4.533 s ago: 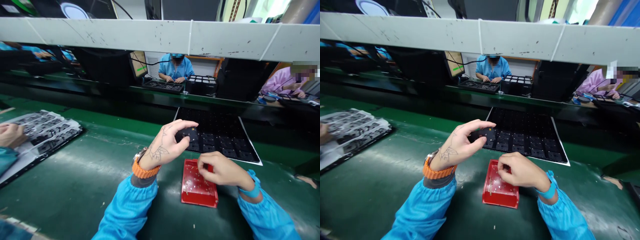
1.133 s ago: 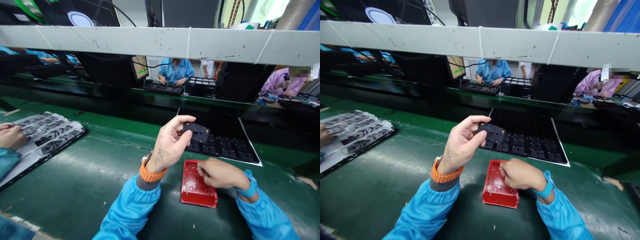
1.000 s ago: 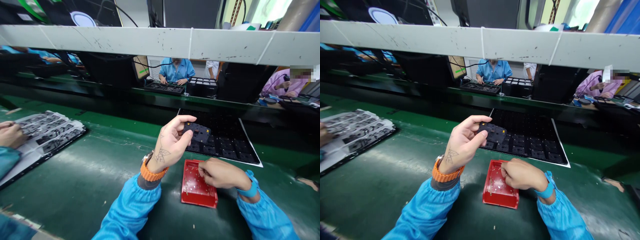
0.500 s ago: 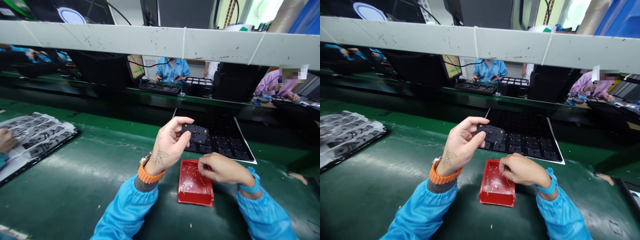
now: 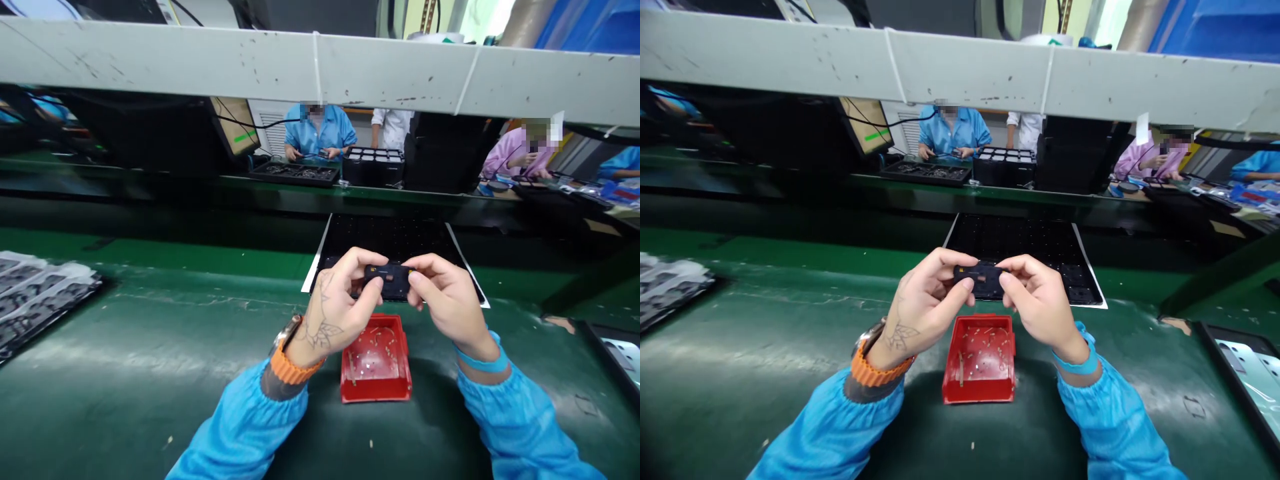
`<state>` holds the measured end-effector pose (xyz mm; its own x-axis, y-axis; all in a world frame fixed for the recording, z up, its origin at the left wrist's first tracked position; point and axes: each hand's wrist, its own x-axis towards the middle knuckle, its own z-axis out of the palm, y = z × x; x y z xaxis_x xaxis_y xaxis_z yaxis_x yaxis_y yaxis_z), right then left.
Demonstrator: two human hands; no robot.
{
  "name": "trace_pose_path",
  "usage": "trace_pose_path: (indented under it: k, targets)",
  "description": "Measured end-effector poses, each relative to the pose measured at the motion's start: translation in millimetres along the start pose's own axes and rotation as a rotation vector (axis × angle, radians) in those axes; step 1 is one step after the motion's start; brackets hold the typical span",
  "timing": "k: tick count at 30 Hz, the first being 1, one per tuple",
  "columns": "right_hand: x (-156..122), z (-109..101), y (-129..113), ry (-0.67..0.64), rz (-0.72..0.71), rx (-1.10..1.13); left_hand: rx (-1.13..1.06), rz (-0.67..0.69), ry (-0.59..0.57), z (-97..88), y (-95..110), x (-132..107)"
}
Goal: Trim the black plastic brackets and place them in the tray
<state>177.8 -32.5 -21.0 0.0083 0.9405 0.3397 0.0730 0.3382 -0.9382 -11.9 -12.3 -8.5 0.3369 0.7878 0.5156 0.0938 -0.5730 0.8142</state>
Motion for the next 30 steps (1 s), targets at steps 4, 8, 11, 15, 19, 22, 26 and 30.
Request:
trace_pose_path:
  k: [4,8,11,15,19,22,26,30]
  targets:
    - [1.9,-0.9,0.2,0.048,0.007,-0.028,0.107,0.046,0.0,3.0,-1.1,-2.0]
    - [2.3,-1.9,-1.0,0.056,-0.012,-0.069,0.077,0.031,0.009,3.0,-1.3,-2.0]
    - [1.6,-4.5,-2.4,0.057,-0.025,-0.102,0.061,0.017,0.011,3.1,-1.1,-1.4]
    - [0.2,-8.1,-3.5,0.027,-0.046,-0.109,0.033,-0.006,0.012,3.5,-0.1,-0.4]
    - [-0.3,-8.5,-3.4,0.022,-0.056,-0.149,-0.025,-0.07,-0.001,3.7,0.9,0.5]
    - [0.4,-8.0,-2.4,0.035,-0.044,-0.206,-0.066,-0.113,-0.01,4.4,0.0,0.8]
    - [0.7,-7.6,-0.9,0.054,-0.053,-0.243,-0.129,-0.165,-0.005,6.3,-3.1,0.9]
    - [-1.3,-5.2,0.8,0.091,-0.1,-0.279,-0.176,-0.214,0.003,8.4,-4.9,1.6]
